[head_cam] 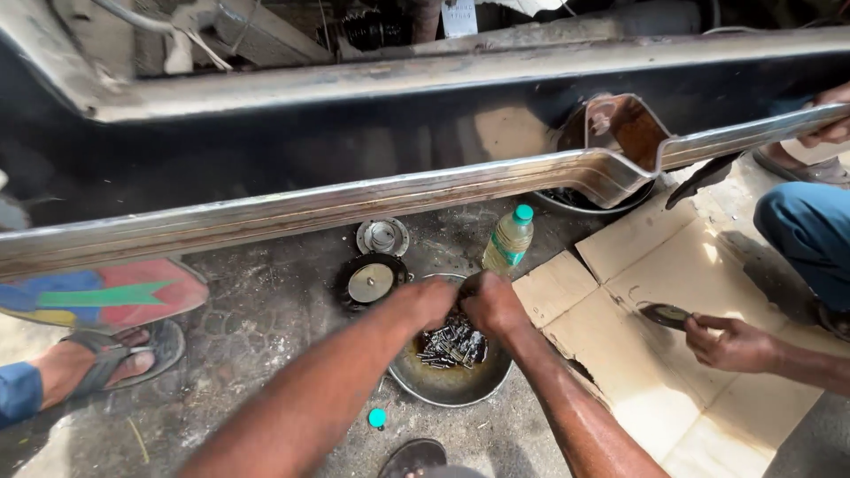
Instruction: Cleaning mechanical parts with fuel or solvent in a metal bowl.
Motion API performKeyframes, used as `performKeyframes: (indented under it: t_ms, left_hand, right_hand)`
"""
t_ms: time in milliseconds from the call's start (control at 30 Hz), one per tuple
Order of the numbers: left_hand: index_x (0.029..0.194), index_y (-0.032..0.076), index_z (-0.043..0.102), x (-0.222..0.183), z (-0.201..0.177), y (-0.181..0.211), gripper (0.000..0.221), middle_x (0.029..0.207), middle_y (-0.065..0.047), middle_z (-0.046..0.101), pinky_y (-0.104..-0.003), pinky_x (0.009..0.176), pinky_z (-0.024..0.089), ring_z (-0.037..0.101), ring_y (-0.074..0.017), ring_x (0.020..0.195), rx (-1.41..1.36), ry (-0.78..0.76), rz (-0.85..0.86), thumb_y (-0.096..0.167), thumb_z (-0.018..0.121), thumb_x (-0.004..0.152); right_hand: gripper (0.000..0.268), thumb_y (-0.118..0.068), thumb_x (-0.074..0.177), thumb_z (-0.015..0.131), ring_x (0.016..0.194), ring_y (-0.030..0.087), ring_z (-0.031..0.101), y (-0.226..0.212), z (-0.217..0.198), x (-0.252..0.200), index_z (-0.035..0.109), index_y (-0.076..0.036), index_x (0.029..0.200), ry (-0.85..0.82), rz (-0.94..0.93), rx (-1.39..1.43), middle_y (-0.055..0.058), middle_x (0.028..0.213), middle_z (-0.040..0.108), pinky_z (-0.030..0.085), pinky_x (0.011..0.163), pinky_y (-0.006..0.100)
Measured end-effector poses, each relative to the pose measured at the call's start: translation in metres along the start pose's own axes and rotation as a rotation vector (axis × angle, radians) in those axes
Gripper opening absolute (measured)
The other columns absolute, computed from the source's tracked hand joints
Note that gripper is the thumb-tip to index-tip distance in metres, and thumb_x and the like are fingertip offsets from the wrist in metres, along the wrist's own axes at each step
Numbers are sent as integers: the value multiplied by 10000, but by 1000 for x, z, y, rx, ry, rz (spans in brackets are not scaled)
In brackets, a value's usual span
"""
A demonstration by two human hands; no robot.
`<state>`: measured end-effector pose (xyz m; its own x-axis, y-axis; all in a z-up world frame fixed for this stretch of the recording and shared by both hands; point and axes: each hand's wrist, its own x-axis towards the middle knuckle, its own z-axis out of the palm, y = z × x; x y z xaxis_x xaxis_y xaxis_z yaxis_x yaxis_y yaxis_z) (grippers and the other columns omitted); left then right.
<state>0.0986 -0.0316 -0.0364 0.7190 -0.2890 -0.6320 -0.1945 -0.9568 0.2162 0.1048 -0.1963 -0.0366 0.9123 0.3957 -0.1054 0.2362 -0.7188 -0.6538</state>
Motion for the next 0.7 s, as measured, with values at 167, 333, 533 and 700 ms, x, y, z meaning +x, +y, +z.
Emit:
performKeyframes:
  t_ms: [167, 333, 533, 700]
  left_hand:
    - [1007, -18, 641, 17, 81, -29, 125, 1309, -277, 633, -430, 1016, 555, 656, -361, 1186, -107, 251, 229, 17, 521, 1002]
    - [883, -36, 714, 60, 122, -40, 164, 1388, -360, 502, -495, 1027, 500, 569, -445, 1206, 12, 632, 296, -93, 578, 811]
    - [1233, 48, 628, -36, 52, -7, 275, 1090, -236, 706, -415, 716, 640, 702, -282, 811, -646, 342, 74, 35, 518, 982]
    - [1011, 27, 789, -5, 93, -9, 159, 785, -216, 753, -412, 609, 540, 683, -238, 629, -736, 644, 290, 78, 648, 958]
  right_hand:
    - [222, -24, 907, 551, 675, 239, 671, -18, 2, -11, 733, 12, 1028, -50, 403, 191, 186, 873, 755, 573, 643, 422]
    - [266, -43, 935, 514, 702, 218, 633, -4, 21, -26, 718, -50, 1105, -68, 418, 222, 147, 923, 742, 551, 667, 415]
    - [167, -199, 942, 671, 711, 200, 643, -19, 19, -36, 750, -72, 1016, -82, 506, 338, 120, 869, 756, 532, 669, 383]
    - [141, -164, 875, 730, 670, 206, 651, -14, 11, -47, 762, -28, 862, -5, 422, 272, 140, 769, 750, 535, 638, 411]
